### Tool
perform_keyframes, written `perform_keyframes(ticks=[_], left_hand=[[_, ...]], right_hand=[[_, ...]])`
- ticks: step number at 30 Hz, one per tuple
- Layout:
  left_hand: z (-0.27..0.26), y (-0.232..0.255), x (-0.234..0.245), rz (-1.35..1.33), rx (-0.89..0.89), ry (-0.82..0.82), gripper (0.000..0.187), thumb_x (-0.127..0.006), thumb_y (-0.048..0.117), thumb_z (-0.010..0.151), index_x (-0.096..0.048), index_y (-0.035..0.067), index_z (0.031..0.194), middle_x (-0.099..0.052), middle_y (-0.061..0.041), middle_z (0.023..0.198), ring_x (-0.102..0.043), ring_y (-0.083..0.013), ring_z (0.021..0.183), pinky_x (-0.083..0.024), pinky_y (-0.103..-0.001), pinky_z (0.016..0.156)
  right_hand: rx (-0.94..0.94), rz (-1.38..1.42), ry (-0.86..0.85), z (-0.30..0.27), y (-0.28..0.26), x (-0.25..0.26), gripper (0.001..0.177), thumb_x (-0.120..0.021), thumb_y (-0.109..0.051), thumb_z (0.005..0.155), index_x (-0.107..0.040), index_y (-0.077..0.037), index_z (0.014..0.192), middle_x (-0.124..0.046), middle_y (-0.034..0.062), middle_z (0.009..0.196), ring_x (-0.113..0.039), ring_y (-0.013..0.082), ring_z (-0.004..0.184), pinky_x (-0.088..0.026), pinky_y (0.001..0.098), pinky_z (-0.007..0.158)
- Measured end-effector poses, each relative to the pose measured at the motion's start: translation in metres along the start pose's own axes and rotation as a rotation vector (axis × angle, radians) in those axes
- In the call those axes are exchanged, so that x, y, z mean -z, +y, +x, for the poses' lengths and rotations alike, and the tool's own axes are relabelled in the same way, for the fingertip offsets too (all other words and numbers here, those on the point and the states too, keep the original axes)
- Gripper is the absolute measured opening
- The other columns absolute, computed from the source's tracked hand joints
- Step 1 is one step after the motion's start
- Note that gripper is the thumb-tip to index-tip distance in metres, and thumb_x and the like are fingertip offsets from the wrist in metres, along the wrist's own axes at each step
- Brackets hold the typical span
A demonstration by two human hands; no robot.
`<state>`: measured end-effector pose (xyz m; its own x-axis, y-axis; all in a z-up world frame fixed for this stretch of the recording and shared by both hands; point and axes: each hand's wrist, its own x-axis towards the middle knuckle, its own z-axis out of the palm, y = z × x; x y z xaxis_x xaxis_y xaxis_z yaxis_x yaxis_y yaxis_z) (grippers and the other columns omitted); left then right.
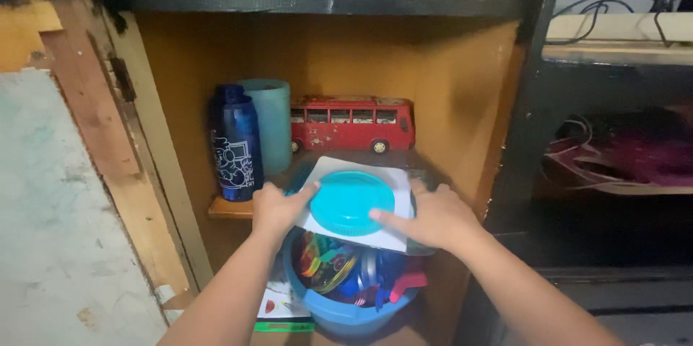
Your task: The person is tidying up toys on a shelf and cleaning a rug with a broom.
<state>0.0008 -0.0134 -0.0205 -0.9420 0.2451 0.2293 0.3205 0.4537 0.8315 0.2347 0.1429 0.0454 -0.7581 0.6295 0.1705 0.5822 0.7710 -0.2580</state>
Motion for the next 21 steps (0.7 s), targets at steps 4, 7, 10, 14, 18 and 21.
perform_keyframes(ticks=[4,7,10,14,18,21], left_hand=[[-0.031,0.017,0.016,0.019,-0.018,0.029,0.104,-0.091,0.062,0.06,-0.06,-0.016,0.121,-0.055,-0.034,0.129,-0.064,-0.0419,0.115,-0.055,-0.045,0.096],[-0.036,0.017,0.017,-0.032,0.063,-0.008,0.107,-0.095,0.054,0.056,-0.055,-0.016,0.126,-0.046,-0.033,0.137,-0.066,-0.0432,0.111,-0.057,-0.044,0.094],[-0.032,0.015,0.016,-0.161,0.168,0.063,0.103,-0.097,0.049,0.056,-0.059,-0.019,0.123,-0.045,-0.034,0.14,-0.067,-0.0409,0.112,-0.057,-0.045,0.094],[-0.036,0.015,0.026,-0.212,0.236,0.059,0.118,-0.1,0.041,0.052,-0.043,-0.017,0.137,-0.035,-0.031,0.145,-0.061,-0.0411,0.117,-0.058,-0.043,0.095],[-0.052,0.03,0.043,-0.275,0.299,-0.072,0.134,-0.101,0.032,0.05,-0.021,-0.014,0.147,-0.025,-0.024,0.15,-0.055,-0.0365,0.124,-0.065,-0.045,0.085],[-0.061,0.033,0.057,-0.234,0.286,-0.092,0.128,-0.102,0.031,0.056,-0.024,-0.016,0.146,-0.033,-0.028,0.147,-0.062,-0.0368,0.116,-0.064,-0.043,0.083]], right_hand=[[0.084,-0.106,-0.015,-0.005,0.002,-0.003,0.117,-0.062,-0.091,0.061,-0.049,-0.018,0.15,-0.06,0.0326,0.129,-0.056,0.0446,0.126,-0.047,0.0482,0.107],[0.146,-0.049,0.036,-0.001,0.014,-0.014,0.106,-0.064,-0.089,0.059,-0.063,-0.019,0.139,-0.066,0.0291,0.123,-0.057,0.0437,0.123,-0.045,0.0472,0.109],[0.169,0.092,0.184,0.004,0.024,-0.029,0.085,-0.068,-0.08,0.065,-0.075,-0.021,0.126,-0.069,0.0273,0.112,-0.059,0.0424,0.115,-0.047,0.0479,0.105],[0.114,0.365,0.34,0.006,0.026,-0.045,0.052,-0.076,-0.054,0.077,-0.081,-0.022,0.118,-0.068,0.0241,0.104,-0.066,0.0367,0.1,-0.053,0.045,0.093],[-0.118,0.866,0.296,-0.001,0.018,-0.05,0.05,-0.077,-0.032,0.081,-0.068,-0.015,0.127,-0.067,0.0174,0.106,-0.068,0.0271,0.088,-0.057,0.0433,0.075],[-0.195,1.165,0.379,0.018,0.037,-0.088,0.053,-0.072,-0.02,0.083,-0.055,-0.01,0.132,-0.066,0.0147,0.109,-0.067,0.0255,0.091,-0.055,0.042,0.076]])
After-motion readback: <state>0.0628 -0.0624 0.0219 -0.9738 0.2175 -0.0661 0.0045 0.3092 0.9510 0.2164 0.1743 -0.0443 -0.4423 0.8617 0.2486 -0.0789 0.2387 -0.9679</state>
